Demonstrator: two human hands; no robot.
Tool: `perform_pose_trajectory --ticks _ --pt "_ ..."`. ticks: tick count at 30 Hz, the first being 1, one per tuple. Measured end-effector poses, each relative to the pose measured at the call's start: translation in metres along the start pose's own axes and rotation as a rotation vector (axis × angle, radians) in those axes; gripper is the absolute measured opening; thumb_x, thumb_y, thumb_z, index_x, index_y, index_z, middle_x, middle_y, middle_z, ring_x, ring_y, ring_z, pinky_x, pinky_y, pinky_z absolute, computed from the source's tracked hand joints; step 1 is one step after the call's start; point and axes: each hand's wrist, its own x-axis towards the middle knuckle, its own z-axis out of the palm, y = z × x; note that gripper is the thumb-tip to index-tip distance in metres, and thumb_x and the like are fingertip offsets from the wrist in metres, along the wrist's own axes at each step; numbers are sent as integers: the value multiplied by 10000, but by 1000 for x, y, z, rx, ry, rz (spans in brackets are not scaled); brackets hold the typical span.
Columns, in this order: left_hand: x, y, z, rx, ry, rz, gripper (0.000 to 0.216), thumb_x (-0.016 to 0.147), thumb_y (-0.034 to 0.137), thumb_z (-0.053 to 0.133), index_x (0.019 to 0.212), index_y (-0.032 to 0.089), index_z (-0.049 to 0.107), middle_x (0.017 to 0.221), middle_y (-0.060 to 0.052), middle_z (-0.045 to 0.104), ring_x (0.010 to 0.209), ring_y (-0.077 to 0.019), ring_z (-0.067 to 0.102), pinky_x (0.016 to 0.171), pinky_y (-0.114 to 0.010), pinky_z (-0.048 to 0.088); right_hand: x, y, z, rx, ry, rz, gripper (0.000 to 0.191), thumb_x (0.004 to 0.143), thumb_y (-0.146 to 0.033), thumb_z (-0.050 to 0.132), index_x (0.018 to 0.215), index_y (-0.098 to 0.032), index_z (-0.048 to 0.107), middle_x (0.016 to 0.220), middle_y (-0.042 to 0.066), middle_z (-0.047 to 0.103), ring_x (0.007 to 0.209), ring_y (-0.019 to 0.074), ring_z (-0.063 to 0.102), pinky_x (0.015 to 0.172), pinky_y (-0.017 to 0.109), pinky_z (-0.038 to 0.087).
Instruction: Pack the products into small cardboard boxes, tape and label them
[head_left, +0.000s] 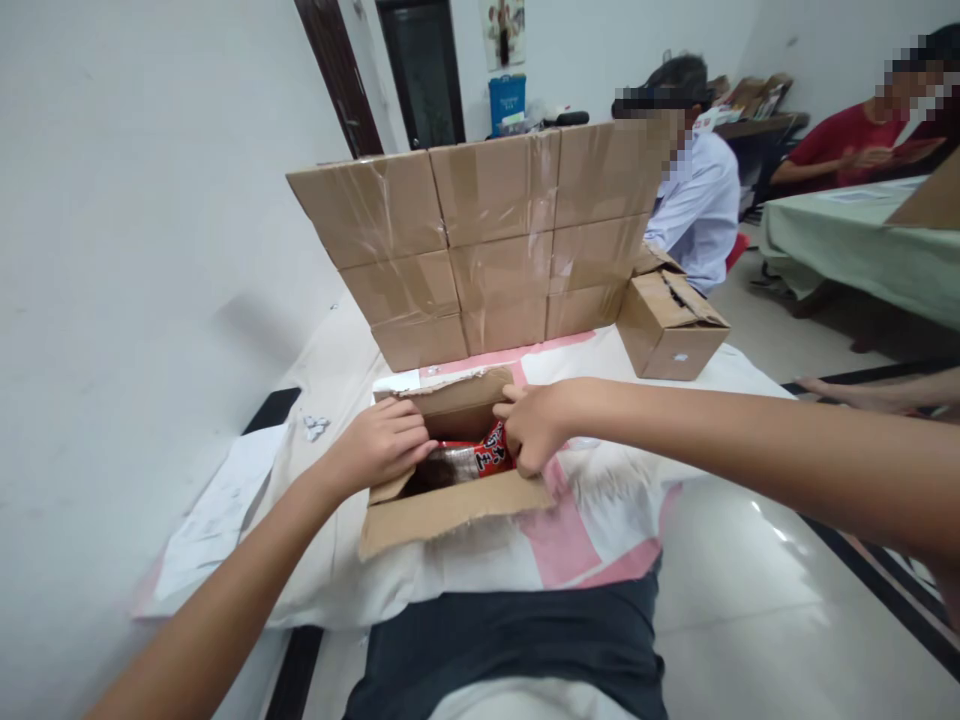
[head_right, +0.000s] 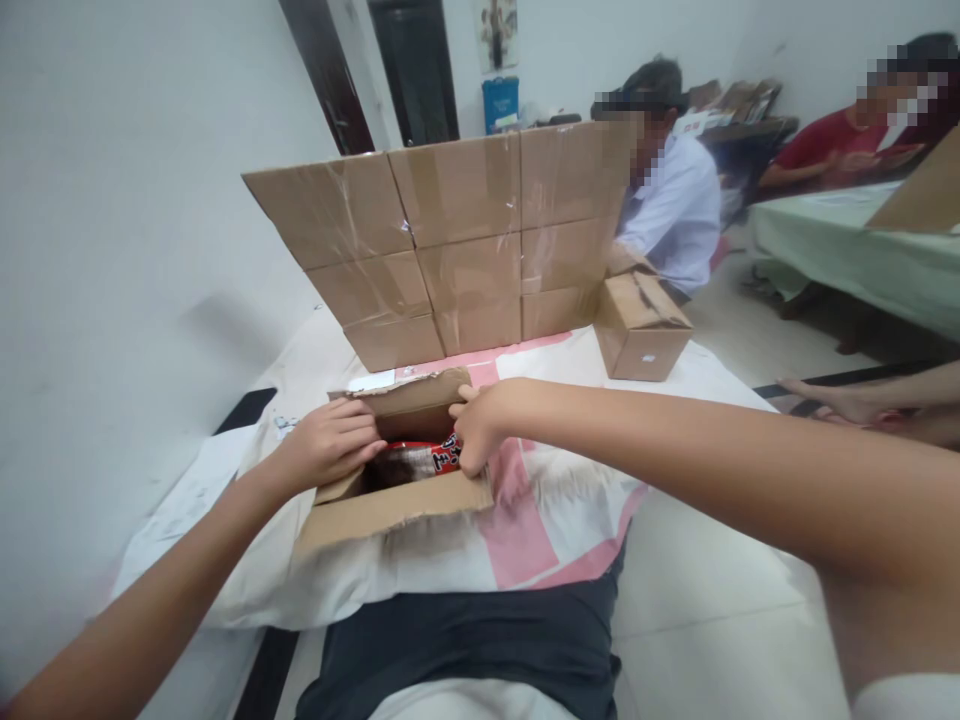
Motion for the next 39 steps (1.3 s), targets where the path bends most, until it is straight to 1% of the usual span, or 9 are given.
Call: perform_pose_trajectory --ticks 5,10,13,15,22,27,30,35,39 --pt "-6 1 4 60 36 38 286 1011 238 534 740 206 622 751 -33 673 801 -193 564 713 -322 411 -5 -32 -5 -223 -193 37 220 627 -270 757 830 -206 704 1023 128 613 1057 360 526 755 406 452" --pt "-16 -4 11 26 109 -54 247 1000 218 542 774 224 641 795 -29 695 811 -195 603 743 -335 463 -18 -13 -14 -203 -66 -240 272 795 -290 636 1038 -166 646 1009 100 570 899 254 540 740 369 459" --pt "-18 -5 16 61 208 -228 109 977 259 587 992 232 692 1140 -85 738 1113 -265 640 960 -428 496 -33 13 -9 -113 58 -302 419 774 -150 606 1192 -172 628 1113 107 570 963 245 557 835 380 491" --pt "-19 -6 15 54 259 -414 287 960 333 614 1218 216 658 1395 -146 641 1310 -340 565 1078 -527 459 -47 27 1 -167 189 -331 615 760 -87 595 1364 -201 572 1252 137 550 1089 285 542 945 451 487" --pt "-44 2 -19 -587 -91 -602 409 998 507 546 1347 325 658 1364 -31 706 1273 -271 653 1102 -418 517 -60 31 62 128 596 -249 1091 865 -555 733 1662 -308 30 1585 189 298 1448 396 342 1162 639 363" --pt "-56 19 -35 -701 -169 -720 541 1069 550 261 1477 359 560 1529 16 582 1465 -273 502 1258 -505 369 -17 18 94 723 786 133 961 860 -476 678 1634 -294 139 1511 177 362 1290 315 497 1082 567 472" --pt "-46 34 -32 -586 -265 -703 554 1035 603 380 1517 362 509 1606 20 487 1527 -296 411 1281 -543 312 2 12 102 984 758 239 894 823 -433 652 1600 -254 248 1454 163 446 1232 281 548 1055 505 502" --pt "-25 56 -10 -209 -435 -557 621 1026 539 439 1593 291 399 1702 -13 293 1617 -389 110 1265 -705 170 2 7 105 998 821 250 710 758 -397 691 1421 -221 509 1369 144 558 1196 278 588 1009 457 521" --pt "-24 56 -2 -123 -436 -531 561 1051 417 369 1586 256 408 1696 -30 321 1611 -379 154 1255 -690 239 -29 24 106 791 1066 283 462 784 -435 726 1187 -227 637 1248 113 652 1142 274 624 999 465 507"
